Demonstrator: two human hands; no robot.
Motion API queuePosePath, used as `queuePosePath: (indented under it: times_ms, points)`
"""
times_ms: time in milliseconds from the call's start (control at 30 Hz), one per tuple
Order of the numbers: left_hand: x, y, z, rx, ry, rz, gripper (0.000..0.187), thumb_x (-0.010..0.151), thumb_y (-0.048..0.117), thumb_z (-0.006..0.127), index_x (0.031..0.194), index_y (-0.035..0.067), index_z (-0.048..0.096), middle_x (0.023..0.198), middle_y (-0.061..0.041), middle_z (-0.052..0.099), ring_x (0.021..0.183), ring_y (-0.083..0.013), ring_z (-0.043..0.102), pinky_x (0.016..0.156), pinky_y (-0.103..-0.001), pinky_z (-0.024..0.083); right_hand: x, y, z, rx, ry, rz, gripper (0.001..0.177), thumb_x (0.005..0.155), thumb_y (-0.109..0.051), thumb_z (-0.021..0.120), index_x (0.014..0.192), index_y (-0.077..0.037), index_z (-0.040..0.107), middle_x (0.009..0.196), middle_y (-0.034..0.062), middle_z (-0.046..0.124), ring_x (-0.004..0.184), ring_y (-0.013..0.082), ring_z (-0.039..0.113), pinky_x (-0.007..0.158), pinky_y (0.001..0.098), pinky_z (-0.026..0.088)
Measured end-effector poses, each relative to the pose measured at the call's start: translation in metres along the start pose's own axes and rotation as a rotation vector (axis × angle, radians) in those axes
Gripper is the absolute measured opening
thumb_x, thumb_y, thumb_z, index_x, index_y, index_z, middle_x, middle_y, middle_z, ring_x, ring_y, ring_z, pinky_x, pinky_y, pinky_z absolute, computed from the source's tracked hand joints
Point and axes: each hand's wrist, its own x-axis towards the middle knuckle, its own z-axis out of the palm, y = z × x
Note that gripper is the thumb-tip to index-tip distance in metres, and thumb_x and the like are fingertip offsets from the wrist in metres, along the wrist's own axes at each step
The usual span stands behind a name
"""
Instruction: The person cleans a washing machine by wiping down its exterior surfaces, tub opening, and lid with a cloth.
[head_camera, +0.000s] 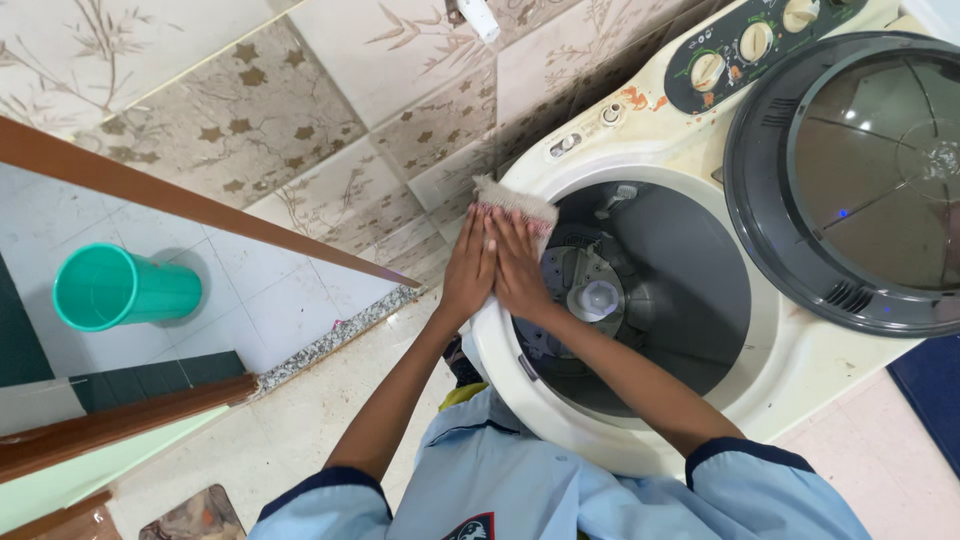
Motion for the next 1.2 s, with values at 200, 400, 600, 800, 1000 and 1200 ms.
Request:
queuePosePath:
  times_ms: [200, 400, 600, 800, 1000, 1200]
  points:
    - [0.112, -0.002, 0.041, 0.294, -0.033, 0.175, 0.057, 0.109, 0.035, 0.039, 0.157, 0.003, 0.039, 0.162, -0.019, 0.038, 0.146, -0.0393, 0.044, 0.121, -0.045, 0.036, 0.06, 0.068, -0.034, -0.227, 0.094, 0.143, 0.056, 0.108, -0.024, 0.037, 0.163, -0.01, 0.034, 0.171, 0.0096, 0.03, 0.161, 0.0321, 0.017, 0.13, 0.0521, 0.005]
    - [0.159, 0.014, 0.05, 0.34, -0.137, 0.216, 0.057, 0.106, 0.038, 0.037, 0.156, 0.012, 0.043, 0.162, -0.011, 0.041, 0.138, -0.0366, 0.051, 0.113, -0.044, 0.043, 0.071, 0.088, -0.033, -0.337, 0.198, 0.268, 0.06, 0.11, -0.025, 0.032, 0.165, -0.003, 0.027, 0.173, 0.0137, 0.024, 0.161, 0.0345, 0.013, 0.128, 0.0529, 0.001]
    - [0.144, 0.01, 0.031, 0.212, -0.239, 0.144, 0.053, 0.106, 0.035, 0.037, 0.153, 0.012, 0.046, 0.165, -0.011, 0.038, 0.135, -0.0355, 0.053, 0.111, -0.045, 0.044, 0.067, 0.07, -0.016, -0.309, 0.2, 0.406, 0.061, 0.107, -0.026, 0.037, 0.164, -0.004, 0.028, 0.172, 0.016, 0.019, 0.16, 0.0397, 0.008, 0.126, 0.0544, 0.0]
    - [0.036, -0.022, -0.015, -0.058, -0.161, 0.184, 0.054, 0.109, 0.028, 0.034, 0.157, 0.004, 0.04, 0.168, -0.023, 0.028, 0.15, -0.0404, 0.038, 0.12, -0.044, 0.035, 0.013, -0.008, 0.017, -0.08, 0.137, 0.198, 0.066, 0.102, -0.014, 0.045, 0.163, 0.002, 0.025, 0.171, 0.0285, 0.014, 0.159, 0.05, 0.005, 0.13, 0.0556, 0.008]
    - [-0.094, 0.012, -0.025, -0.233, -0.103, -0.026, 0.058, 0.112, 0.026, 0.03, 0.162, -0.002, 0.022, 0.172, -0.024, 0.012, 0.158, -0.0434, 0.02, 0.125, -0.045, 0.025, -0.06, -0.079, -0.017, -0.036, -0.102, 0.058, 0.068, 0.098, -0.017, 0.051, 0.16, 0.001, 0.029, 0.168, 0.0286, 0.021, 0.157, 0.0492, 0.015, 0.129, 0.0553, 0.015]
    - [-0.166, 0.068, -0.023, 0.387, -0.209, 0.06, 0.065, 0.099, 0.039, 0.05, 0.152, 0.001, 0.043, 0.163, -0.02, 0.031, 0.144, -0.0449, 0.032, 0.121, -0.061, 0.016, -0.136, -0.101, -0.081, 0.008, -0.356, 0.008, 0.077, 0.094, -0.026, 0.058, 0.156, 0.008, 0.028, 0.162, 0.0334, 0.025, 0.152, 0.0477, 0.025, 0.122, 0.0529, 0.024]
